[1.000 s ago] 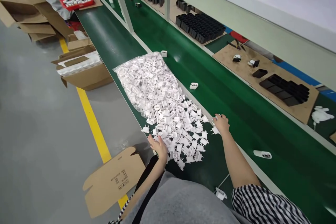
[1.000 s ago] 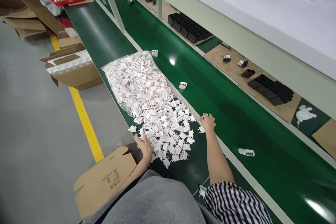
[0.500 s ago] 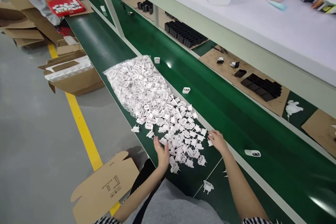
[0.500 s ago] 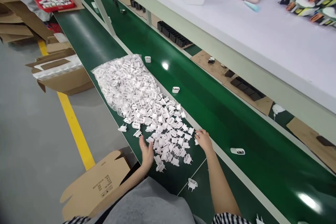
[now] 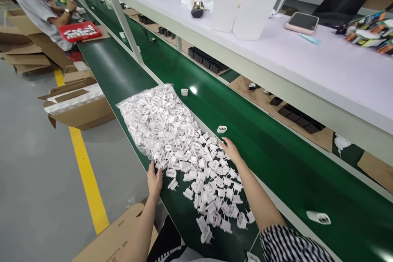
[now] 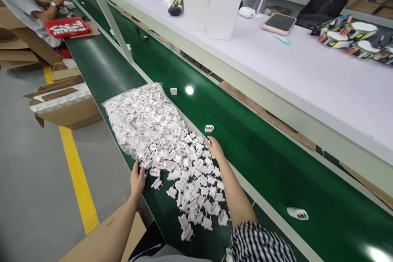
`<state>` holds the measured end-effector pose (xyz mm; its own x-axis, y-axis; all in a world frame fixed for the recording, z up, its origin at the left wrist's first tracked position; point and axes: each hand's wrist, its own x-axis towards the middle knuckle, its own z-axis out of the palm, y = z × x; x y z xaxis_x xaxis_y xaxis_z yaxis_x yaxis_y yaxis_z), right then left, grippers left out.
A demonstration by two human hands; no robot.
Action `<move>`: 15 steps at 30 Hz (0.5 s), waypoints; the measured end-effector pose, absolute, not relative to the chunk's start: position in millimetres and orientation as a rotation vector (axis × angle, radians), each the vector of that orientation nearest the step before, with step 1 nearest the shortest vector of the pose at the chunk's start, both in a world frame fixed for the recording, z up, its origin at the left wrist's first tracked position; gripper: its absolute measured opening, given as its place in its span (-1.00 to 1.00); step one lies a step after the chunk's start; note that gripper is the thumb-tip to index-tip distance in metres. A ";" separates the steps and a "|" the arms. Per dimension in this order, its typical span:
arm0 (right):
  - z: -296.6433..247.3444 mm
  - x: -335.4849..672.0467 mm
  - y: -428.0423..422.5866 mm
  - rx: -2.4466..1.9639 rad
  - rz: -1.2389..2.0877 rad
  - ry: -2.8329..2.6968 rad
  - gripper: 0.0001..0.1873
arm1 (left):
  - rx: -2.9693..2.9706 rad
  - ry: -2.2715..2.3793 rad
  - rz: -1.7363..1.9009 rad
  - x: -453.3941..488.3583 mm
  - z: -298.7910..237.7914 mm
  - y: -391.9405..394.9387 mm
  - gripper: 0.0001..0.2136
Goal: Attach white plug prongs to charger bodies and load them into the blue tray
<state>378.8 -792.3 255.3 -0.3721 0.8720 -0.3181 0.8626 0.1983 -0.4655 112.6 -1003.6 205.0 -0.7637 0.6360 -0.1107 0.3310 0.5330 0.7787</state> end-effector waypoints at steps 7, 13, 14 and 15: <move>227.6 327.1 -766.1 -1.465 0.989 -2.646 -0.50 | 0.974 2.364 1.059 139.5 197.5 -994.9 -0.53; 226.6 346.5 -806.2 -1.428 0.972 -2.696 -0.60 | 0.997 2.250 1.038 176.6 202.8 -1001.4 -0.54; 226.9 352.8 -814.0 -1.436 0.970 -2.695 -0.61 | 0.977 2.238 1.053 182.2 203.5 -1003.0 -0.54; 227.2 359.4 -821.9 -1.443 0.969 -2.693 -0.61 | 0.959 2.223 1.068 187.3 204.1 -1004.7 -0.54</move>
